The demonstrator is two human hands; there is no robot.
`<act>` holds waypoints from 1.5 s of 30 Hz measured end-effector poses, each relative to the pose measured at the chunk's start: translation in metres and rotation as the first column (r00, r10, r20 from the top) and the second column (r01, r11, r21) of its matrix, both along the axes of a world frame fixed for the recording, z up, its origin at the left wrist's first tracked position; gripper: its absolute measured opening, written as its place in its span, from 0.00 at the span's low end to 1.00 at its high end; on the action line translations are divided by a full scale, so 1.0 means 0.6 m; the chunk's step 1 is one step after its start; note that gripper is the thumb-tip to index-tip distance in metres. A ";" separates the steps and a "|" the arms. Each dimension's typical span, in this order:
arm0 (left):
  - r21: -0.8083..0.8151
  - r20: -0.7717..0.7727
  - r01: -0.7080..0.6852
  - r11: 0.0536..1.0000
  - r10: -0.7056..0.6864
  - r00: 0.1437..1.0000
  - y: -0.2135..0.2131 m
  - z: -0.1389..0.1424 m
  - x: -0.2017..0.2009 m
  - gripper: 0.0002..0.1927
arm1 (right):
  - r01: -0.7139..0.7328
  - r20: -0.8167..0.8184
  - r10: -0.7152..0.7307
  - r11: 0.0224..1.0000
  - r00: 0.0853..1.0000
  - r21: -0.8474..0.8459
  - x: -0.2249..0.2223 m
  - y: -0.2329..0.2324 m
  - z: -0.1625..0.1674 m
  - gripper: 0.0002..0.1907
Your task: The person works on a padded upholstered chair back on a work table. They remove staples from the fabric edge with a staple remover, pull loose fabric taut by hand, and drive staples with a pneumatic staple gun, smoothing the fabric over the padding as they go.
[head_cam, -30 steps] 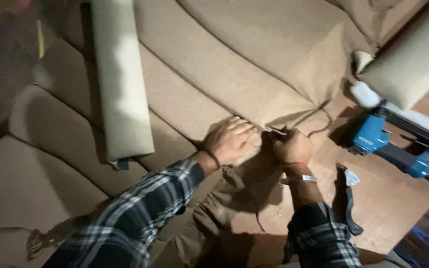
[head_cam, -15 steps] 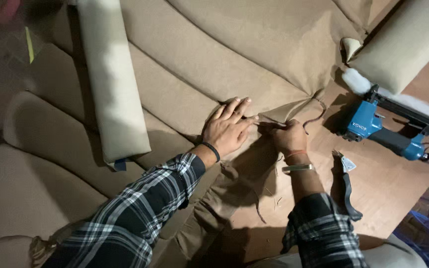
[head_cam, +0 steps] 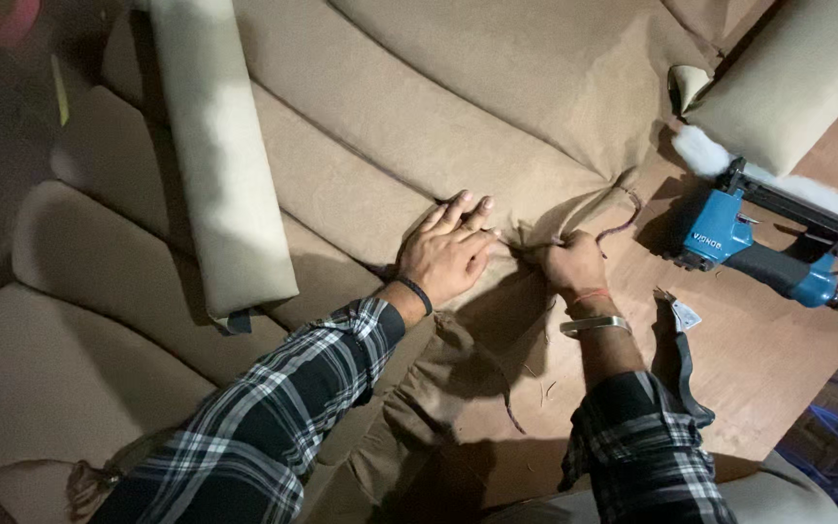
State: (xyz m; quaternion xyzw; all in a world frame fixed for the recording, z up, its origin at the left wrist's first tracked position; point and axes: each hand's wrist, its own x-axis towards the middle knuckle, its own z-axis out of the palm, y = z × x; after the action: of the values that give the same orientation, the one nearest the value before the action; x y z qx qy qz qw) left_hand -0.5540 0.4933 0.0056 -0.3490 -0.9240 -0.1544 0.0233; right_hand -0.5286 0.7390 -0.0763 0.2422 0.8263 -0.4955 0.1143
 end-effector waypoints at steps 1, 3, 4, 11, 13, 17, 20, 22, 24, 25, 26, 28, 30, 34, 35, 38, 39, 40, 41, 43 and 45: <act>-0.011 -0.005 0.007 1.000 -0.007 1.000 0.001 0.001 0.000 0.15 | -0.034 -0.037 0.033 0.999 0.999 -0.025 -0.004 0.003 0.002 0.20; 0.027 -0.006 0.001 1.000 -0.001 1.000 0.001 0.002 0.001 0.15 | -0.079 0.017 0.078 0.997 0.997 0.005 -0.009 0.002 0.012 0.25; 0.040 -0.007 -0.003 0.999 0.003 1.000 0.001 0.002 0.001 0.15 | -0.091 0.105 0.085 0.994 0.991 0.053 -0.011 -0.002 0.020 0.30; -0.133 0.028 0.045 0.990 -0.042 0.999 0.001 -0.006 0.009 0.24 | -0.124 0.105 0.103 0.967 0.989 0.222 0.008 -0.045 0.105 0.30; -0.127 -0.011 0.056 0.990 -0.058 0.998 0.006 -0.009 0.010 0.29 | -0.091 0.094 0.072 0.971 0.993 0.220 0.008 -0.048 0.121 0.31; -0.213 0.021 0.155 0.965 -0.155 0.988 0.018 -0.004 0.014 0.31 | -0.060 0.149 0.023 0.967 0.989 0.249 -0.003 -0.050 0.127 0.31; -0.334 0.059 0.146 0.931 -0.134 0.989 0.027 0.018 0.027 0.33 | -0.066 0.255 -0.004 0.962 0.967 0.266 -0.012 -0.053 0.116 0.29; -0.432 0.092 0.150 0.889 -0.122 0.988 0.043 0.038 0.033 0.38 | -0.059 0.235 -0.013 0.952 0.972 0.299 -0.016 -0.054 0.107 0.27; -0.469 0.204 0.196 0.861 -0.110 0.973 0.058 0.057 0.035 0.46 | -0.056 0.215 -0.018 0.942 0.976 0.332 -0.016 -0.053 0.100 0.24; -0.486 0.258 0.218 0.846 -0.100 0.961 0.063 0.064 0.035 0.50 | -0.061 0.203 -0.011 0.937 0.979 0.345 -0.016 -0.053 0.097 0.23; -0.437 0.272 0.201 0.877 -0.083 0.959 0.067 0.069 0.035 0.52 | -0.067 0.188 -0.001 0.932 0.982 0.355 -0.016 -0.054 0.095 0.21; -0.333 0.308 0.170 0.928 -0.063 0.949 0.071 0.069 0.040 0.55 | -0.038 0.177 -0.024 0.940 0.984 0.339 -0.016 -0.055 0.094 0.20; -0.401 0.358 0.174 0.899 -0.021 0.934 0.077 0.052 0.050 0.56 | -0.027 0.185 -0.037 0.944 0.982 0.328 -0.015 -0.057 0.097 0.21; -0.474 0.203 0.111 0.874 -0.014 0.979 0.087 -0.022 0.075 0.44 | 0.003 0.175 -0.069 0.937 0.982 0.351 -0.018 -0.063 0.113 0.22; -0.442 0.137 0.074 0.894 -0.014 0.990 0.090 -0.045 0.079 0.43 | 0.021 0.158 -0.085 0.929 0.984 0.369 -0.019 -0.065 0.118 0.22; -0.489 0.031 0.055 0.871 -0.046 0.998 0.100 -0.101 0.082 0.38 | -0.043 0.136 -0.006 0.935 0.991 0.352 -0.022 -0.069 0.131 0.21; -0.602 0.053 0.092 0.793 -0.075 0.996 0.103 -0.113 0.079 0.37 | -0.052 0.160 0.002 0.950 0.987 0.309 -0.021 -0.068 0.136 0.21; -0.708 0.074 0.119 0.696 -0.096 0.993 0.101 -0.119 0.074 0.36 | -0.065 0.179 0.018 0.963 0.984 0.261 -0.020 -0.066 0.140 0.21; -0.634 -0.039 0.018 0.773 -0.056 0.998 0.098 -0.121 0.069 0.38 | -0.074 0.197 0.032 0.974 0.980 0.214 -0.018 -0.062 0.145 0.21; -0.430 -0.239 -0.155 0.889 0.054 0.969 0.088 -0.112 0.064 0.40 | -0.048 0.054 0.032 0.945 0.998 0.323 -0.004 -0.038 0.155 0.18; -0.396 0.106 -0.029 0.918 0.077 0.991 0.078 -0.086 0.066 0.47 | -0.008 -0.089 0.050 0.907 0.995 0.422 0.025 0.023 0.173 0.16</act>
State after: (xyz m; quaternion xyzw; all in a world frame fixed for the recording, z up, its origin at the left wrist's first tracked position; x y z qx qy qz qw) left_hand -0.5145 0.5399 -0.0460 -0.3115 -0.9450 0.0146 -0.0984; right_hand -0.5134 0.7529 0.0275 0.2241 0.9218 -0.3153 0.0260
